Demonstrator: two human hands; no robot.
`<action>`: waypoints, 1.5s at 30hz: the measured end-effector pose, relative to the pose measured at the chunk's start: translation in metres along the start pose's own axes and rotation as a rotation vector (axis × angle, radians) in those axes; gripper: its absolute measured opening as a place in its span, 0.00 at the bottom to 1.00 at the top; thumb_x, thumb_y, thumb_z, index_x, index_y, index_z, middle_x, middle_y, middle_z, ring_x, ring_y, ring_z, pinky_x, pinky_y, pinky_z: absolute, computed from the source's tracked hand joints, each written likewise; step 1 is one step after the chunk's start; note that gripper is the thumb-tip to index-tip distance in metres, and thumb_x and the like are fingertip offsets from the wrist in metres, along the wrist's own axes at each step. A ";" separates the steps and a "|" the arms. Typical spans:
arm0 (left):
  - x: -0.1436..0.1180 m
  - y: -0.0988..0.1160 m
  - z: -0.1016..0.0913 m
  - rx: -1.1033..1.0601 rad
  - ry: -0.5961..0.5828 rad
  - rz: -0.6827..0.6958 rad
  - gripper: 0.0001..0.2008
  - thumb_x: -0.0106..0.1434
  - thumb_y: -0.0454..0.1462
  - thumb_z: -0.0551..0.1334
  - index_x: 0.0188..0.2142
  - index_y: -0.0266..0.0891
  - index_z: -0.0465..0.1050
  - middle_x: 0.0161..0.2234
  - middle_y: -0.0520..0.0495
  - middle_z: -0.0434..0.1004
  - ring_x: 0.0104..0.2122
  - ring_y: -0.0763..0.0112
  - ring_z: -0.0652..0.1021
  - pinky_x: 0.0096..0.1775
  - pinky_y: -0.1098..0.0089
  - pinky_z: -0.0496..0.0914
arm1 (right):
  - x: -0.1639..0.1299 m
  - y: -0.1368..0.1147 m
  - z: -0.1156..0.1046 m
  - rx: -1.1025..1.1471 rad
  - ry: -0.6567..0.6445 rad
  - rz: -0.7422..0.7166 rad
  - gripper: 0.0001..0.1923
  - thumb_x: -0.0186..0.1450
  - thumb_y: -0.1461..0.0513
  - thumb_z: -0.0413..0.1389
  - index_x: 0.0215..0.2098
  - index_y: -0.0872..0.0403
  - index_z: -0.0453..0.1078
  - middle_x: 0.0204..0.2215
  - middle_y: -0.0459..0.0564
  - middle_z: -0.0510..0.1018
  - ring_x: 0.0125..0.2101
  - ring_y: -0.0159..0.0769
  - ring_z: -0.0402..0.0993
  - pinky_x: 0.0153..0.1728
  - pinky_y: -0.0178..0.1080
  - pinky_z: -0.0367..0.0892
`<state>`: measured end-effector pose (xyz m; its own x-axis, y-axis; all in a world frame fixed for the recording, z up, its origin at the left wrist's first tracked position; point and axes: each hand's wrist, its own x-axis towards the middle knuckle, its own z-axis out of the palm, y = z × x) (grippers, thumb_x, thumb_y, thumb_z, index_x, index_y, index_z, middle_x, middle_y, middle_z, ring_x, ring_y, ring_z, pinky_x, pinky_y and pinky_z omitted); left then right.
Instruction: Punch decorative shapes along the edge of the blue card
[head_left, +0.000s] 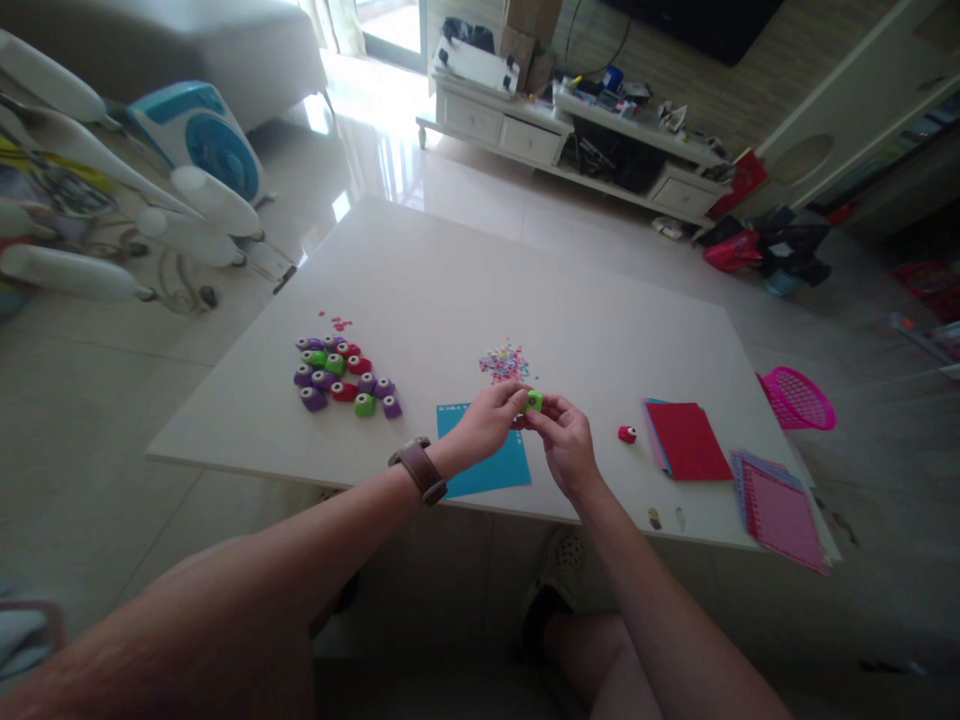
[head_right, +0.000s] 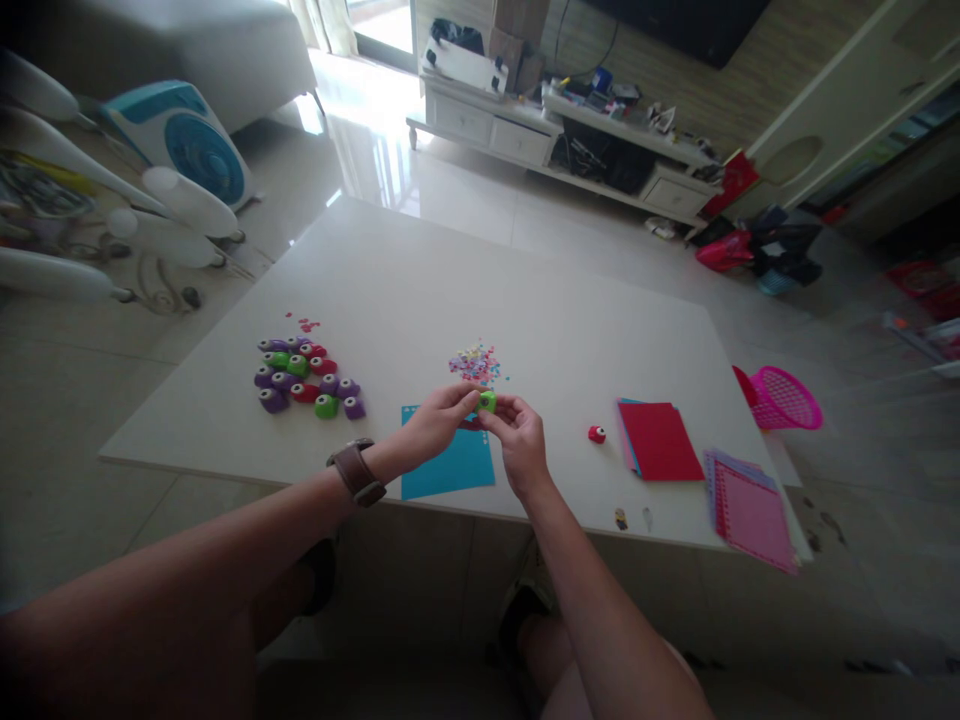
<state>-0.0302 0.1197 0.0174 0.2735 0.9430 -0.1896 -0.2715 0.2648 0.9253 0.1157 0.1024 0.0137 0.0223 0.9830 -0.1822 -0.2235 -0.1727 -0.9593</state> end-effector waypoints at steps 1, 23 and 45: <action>0.000 0.001 0.000 0.007 0.001 0.009 0.14 0.68 0.46 0.66 0.40 0.35 0.78 0.32 0.49 0.76 0.32 0.73 0.77 0.36 0.71 0.76 | 0.000 -0.001 0.000 -0.002 -0.003 0.000 0.23 0.46 0.56 0.79 0.36 0.52 0.78 0.33 0.47 0.83 0.34 0.38 0.78 0.39 0.42 0.74; -0.008 0.003 0.012 0.149 0.105 0.097 0.06 0.68 0.31 0.56 0.36 0.38 0.71 0.31 0.50 0.74 0.30 0.73 0.75 0.31 0.74 0.74 | 0.000 -0.008 -0.001 -0.116 -0.046 -0.010 0.22 0.48 0.54 0.77 0.36 0.52 0.76 0.29 0.45 0.80 0.27 0.35 0.73 0.24 0.36 0.61; -0.008 0.000 0.011 0.194 0.108 0.103 0.04 0.70 0.31 0.54 0.39 0.40 0.67 0.33 0.51 0.74 0.30 0.72 0.76 0.31 0.73 0.73 | 0.001 -0.008 0.000 -0.132 -0.053 -0.023 0.23 0.47 0.53 0.77 0.35 0.51 0.75 0.30 0.44 0.78 0.28 0.35 0.73 0.28 0.37 0.67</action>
<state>-0.0223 0.1101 0.0224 0.1502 0.9819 -0.1153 -0.1077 0.1322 0.9854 0.1179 0.1045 0.0211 -0.0264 0.9880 -0.1519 -0.0931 -0.1537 -0.9837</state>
